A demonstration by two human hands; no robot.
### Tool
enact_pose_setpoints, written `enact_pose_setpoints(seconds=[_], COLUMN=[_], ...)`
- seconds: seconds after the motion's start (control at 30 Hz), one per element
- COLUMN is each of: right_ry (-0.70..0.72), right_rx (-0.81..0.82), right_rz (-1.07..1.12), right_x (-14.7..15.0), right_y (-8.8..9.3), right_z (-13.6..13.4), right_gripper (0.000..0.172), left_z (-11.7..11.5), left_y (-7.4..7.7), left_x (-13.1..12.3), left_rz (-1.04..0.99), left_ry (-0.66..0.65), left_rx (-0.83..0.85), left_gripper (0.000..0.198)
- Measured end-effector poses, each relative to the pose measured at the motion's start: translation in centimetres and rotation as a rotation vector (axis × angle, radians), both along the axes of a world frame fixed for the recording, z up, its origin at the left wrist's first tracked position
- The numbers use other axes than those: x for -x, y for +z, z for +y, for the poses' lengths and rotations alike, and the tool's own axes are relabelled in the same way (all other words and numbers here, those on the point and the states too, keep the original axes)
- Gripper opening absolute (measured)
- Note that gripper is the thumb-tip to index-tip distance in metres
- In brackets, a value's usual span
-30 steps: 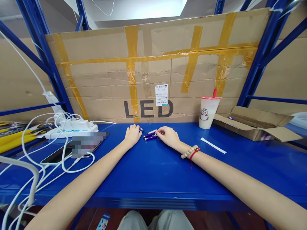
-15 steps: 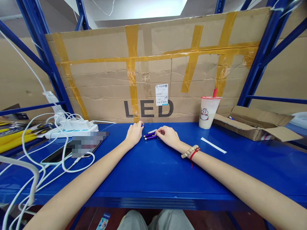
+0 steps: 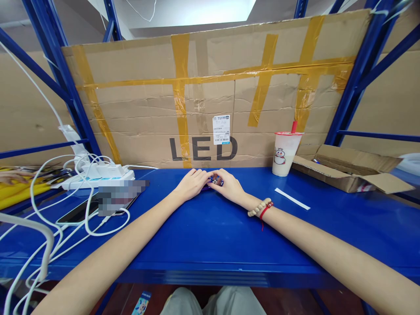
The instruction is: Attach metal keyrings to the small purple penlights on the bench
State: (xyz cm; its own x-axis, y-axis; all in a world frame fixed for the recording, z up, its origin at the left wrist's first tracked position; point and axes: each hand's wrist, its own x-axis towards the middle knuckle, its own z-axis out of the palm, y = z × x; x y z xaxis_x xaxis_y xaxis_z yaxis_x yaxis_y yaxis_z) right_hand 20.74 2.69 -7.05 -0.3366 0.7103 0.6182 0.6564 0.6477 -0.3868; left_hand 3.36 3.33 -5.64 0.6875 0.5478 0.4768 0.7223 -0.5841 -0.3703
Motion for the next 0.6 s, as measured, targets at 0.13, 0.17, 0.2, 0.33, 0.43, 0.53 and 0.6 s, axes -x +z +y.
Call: enact_pose_setpoints(seconds=[0.13,0.17,0.2,0.33,0.43,0.53,0.6], right_ry=[-0.019,-0.02,-0.019,-0.015,-0.02,-0.015,-0.025], right_rx=[-0.021,-0.025,-0.03,-0.051,-0.041,-0.003,0.011], right_rz=[-0.027,-0.031,-0.034,-0.036,0.002,0.069,0.09], right_x=[0.0,0.0,0.0,0.0,0.0,0.0,0.0], right_y=[0.3,0.4,0.3,0.0,-0.1,-0.1,0.0], right_z=[-0.4,-0.3,-0.3,0.2,0.6,0.6,0.5], right_gripper=[0.021,0.022,0.022,0.028,0.031,0.036,0.039], left_z=[0.3,0.4,0.6,1.2,1.5,1.7,1.8], left_y=[-0.3,-0.4,-0.5,-0.9,-1.1,-1.2,-1.3], left_x=[0.0,0.1,0.1,0.3,0.3,0.4,0.5], left_rz=[-0.054,-0.077,-0.099,-0.154,-0.144,-0.125,-0.119], left_ry=[-0.026,-0.027,-0.027,-0.034,-0.038,-0.036,-0.045], left_rx=[-0.045,-0.052,-0.06,-0.11,-0.154,-0.164,-0.16], left_gripper=[0.039,0.039,0.038,0.034,0.034,0.034,0.033])
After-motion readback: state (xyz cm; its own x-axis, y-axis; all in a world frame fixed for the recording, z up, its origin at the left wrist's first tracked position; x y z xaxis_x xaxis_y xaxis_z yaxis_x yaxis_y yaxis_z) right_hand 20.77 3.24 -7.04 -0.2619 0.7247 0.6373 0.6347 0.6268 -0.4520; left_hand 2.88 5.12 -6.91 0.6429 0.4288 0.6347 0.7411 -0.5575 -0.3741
